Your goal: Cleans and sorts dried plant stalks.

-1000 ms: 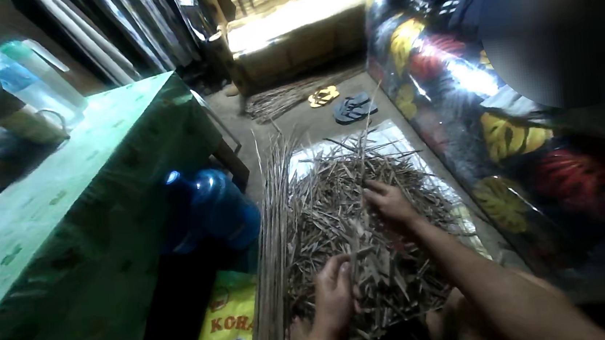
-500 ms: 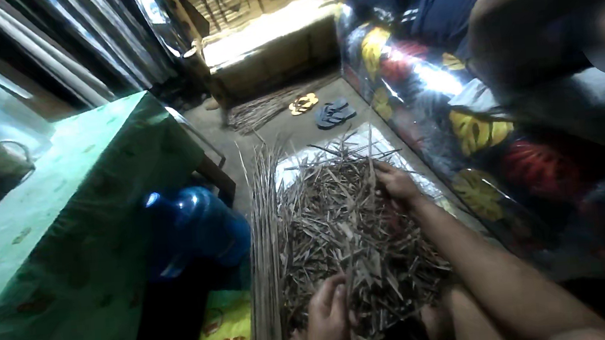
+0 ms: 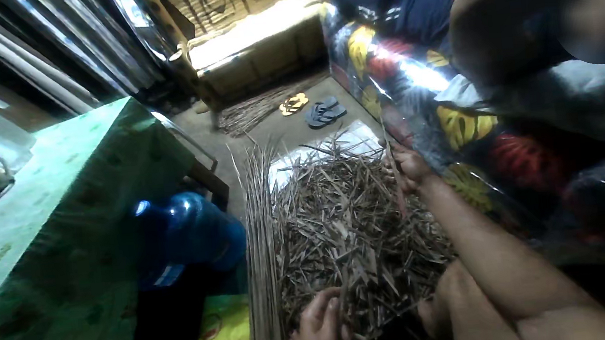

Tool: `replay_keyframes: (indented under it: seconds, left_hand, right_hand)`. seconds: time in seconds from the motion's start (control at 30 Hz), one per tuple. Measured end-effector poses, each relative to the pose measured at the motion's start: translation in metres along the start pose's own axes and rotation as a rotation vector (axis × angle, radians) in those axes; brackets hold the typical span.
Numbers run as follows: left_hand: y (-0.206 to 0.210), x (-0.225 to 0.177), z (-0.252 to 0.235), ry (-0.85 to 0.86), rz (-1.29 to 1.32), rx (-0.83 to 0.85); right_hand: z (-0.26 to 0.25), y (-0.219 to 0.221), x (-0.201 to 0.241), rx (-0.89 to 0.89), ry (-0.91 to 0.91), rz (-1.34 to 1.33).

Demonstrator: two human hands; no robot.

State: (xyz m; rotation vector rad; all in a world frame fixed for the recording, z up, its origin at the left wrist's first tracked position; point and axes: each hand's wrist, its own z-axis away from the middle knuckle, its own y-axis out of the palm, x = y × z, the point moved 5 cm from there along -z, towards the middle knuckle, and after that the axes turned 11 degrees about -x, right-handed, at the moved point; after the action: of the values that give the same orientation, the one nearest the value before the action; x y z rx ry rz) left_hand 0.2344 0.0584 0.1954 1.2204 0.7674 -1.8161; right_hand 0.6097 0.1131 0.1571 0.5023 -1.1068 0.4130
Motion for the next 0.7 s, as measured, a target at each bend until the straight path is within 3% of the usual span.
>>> replay_keyframes:
  seconds: [0.5, 0.7]
  left_hand:
    - [-0.014, 0.013, 0.009, -0.024, 0.037, 0.001]
    - [-0.011, 0.008, 0.012, -0.049, 0.086, 0.019]
  right_hand:
    - [-0.013, -0.023, 0.005, 0.011, 0.056, -0.125]
    - [-0.016, -0.027, 0.000, -0.129, 0.016, -0.005]
